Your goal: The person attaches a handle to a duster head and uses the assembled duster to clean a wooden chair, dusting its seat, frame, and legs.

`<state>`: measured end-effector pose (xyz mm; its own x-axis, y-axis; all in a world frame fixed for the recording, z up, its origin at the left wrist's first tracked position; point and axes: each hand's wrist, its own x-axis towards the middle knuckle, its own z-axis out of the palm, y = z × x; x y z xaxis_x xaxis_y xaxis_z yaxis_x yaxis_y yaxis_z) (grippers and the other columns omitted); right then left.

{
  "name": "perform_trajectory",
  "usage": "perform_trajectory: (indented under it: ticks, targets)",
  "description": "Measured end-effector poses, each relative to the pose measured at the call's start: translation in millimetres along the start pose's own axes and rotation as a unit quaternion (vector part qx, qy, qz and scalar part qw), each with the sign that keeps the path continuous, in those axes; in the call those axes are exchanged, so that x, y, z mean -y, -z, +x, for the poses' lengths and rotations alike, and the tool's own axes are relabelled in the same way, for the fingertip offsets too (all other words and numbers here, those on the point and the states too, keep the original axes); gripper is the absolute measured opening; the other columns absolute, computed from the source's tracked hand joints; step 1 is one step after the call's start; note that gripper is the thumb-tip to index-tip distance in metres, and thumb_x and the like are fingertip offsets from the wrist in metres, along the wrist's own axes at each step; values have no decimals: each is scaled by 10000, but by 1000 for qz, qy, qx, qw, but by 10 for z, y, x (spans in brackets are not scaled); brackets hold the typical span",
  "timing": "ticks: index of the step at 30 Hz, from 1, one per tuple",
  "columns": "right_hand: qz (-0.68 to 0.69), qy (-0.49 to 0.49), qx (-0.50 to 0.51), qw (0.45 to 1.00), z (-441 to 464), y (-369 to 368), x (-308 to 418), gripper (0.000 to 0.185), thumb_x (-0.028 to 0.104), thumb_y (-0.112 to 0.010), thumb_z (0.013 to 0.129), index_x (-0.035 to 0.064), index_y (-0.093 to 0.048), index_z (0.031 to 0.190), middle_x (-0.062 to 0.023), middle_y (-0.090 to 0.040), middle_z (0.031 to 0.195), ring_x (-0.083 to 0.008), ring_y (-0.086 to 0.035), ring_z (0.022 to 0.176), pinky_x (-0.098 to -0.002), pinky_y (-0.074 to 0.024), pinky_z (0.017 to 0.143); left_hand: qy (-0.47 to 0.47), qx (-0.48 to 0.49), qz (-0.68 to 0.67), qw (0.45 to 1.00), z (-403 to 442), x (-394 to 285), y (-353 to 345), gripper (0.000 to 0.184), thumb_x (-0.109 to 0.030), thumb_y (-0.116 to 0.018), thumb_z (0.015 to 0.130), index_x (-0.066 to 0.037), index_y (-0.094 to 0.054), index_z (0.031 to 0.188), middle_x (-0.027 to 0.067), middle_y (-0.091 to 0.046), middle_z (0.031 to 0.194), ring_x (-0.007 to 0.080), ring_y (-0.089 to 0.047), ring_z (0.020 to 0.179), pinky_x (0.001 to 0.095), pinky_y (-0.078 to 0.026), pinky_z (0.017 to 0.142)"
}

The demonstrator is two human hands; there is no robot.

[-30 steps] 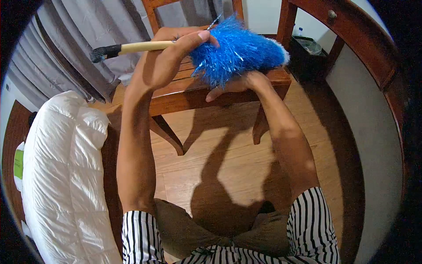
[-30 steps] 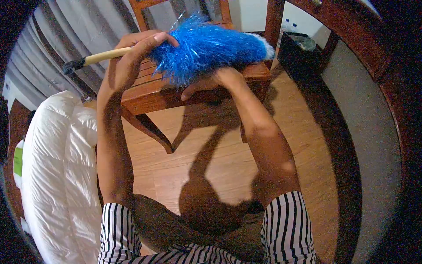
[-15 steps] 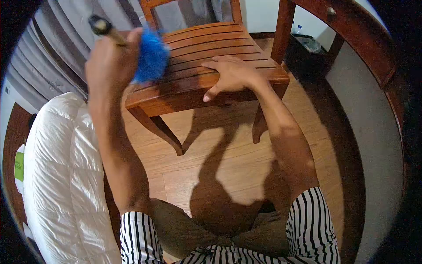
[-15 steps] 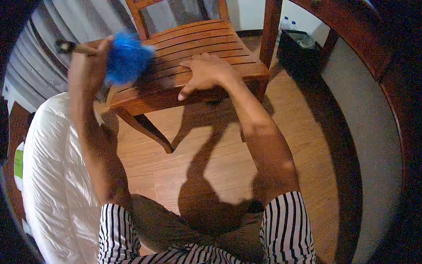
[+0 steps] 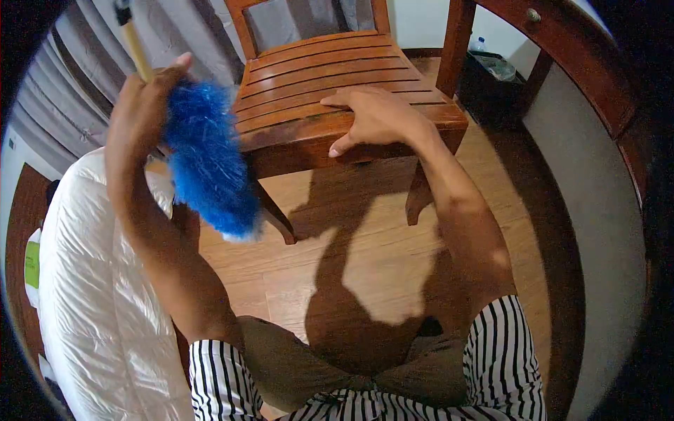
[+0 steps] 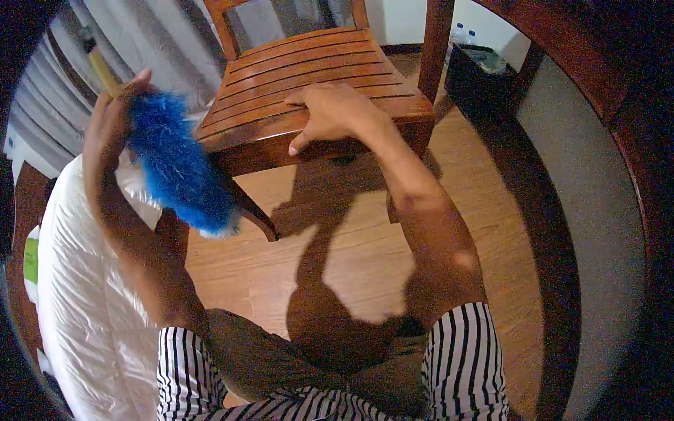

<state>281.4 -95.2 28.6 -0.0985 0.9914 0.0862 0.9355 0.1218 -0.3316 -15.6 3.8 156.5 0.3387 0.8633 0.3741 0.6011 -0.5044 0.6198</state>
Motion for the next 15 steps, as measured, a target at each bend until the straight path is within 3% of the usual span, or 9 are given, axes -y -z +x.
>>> perform_trajectory:
  ticks: [2, 6, 7, 10, 13, 15]
  targets:
    - [-68, 12, -44, 997, 31, -155, 57, 974, 486, -867, 692, 82, -490, 1493, -195, -477, 1530, -368, -440, 1422, -476, -361, 1184, 30, 48, -46, 997, 66, -1, -144, 510, -547, -673, 927, -39, -710, 908, 2, -620, 763, 105, -548, 682, 264, -428, 662]
    - [-199, 9, -116, 973, 191, -563, 202, 934, 396, -873, 692, 81, -497, 1487, -199, -462, 1537, -356, -446, 1417, -487, -369, 1171, 28, 41, -196, 979, 77, 7, -419, 567, -586, -670, 921, -23, -680, 855, 3, -604, 734, 120, -545, 659, 275, -434, 642]
    - [-210, 50, -130, 968, 215, -580, 144, 919, 343, -873, 682, 73, -498, 1477, -220, -437, 1548, -355, -447, 1413, -491, -375, 1162, -11, 43, -190, 981, 127, 5, -435, 598, -604, -687, 900, -13, -687, 807, 35, -583, 632, 152, -569, 542, 305, -462, 518]
    - [-174, 52, 5, 983, 143, -251, 350, 812, 370, -864, 700, 43, -575, 1385, -242, -443, 1534, -360, -465, 1394, -478, -393, 1145, -28, 0, -104, 994, 70, -79, -395, 608, -600, -680, 907, -3, -700, 798, 55, -601, 626, 168, -584, 520, 321, -496, 511]
    - [43, 152, 59, 986, 125, -39, 387, 671, 402, -860, 737, 21, -659, 1252, -232, -553, 1433, -354, -571, 1281, -453, -446, 1088, 9, 64, 31, 997, 52, -157, -285, 563, -614, -684, 898, -55, -686, 840, -3, -599, 735, 140, -540, 673, 287, -443, 649]
    - [158, 109, 63, 979, 99, -10, 471, 645, 417, -855, 769, 19, -660, 1238, -207, -626, 1331, -337, -627, 1179, -434, -478, 1047, -2, 109, -21, 994, -5, -183, -451, 572, -622, -680, 897, -52, -686, 855, -4, -609, 753, 138, -552, 697, 285, -443, 659]
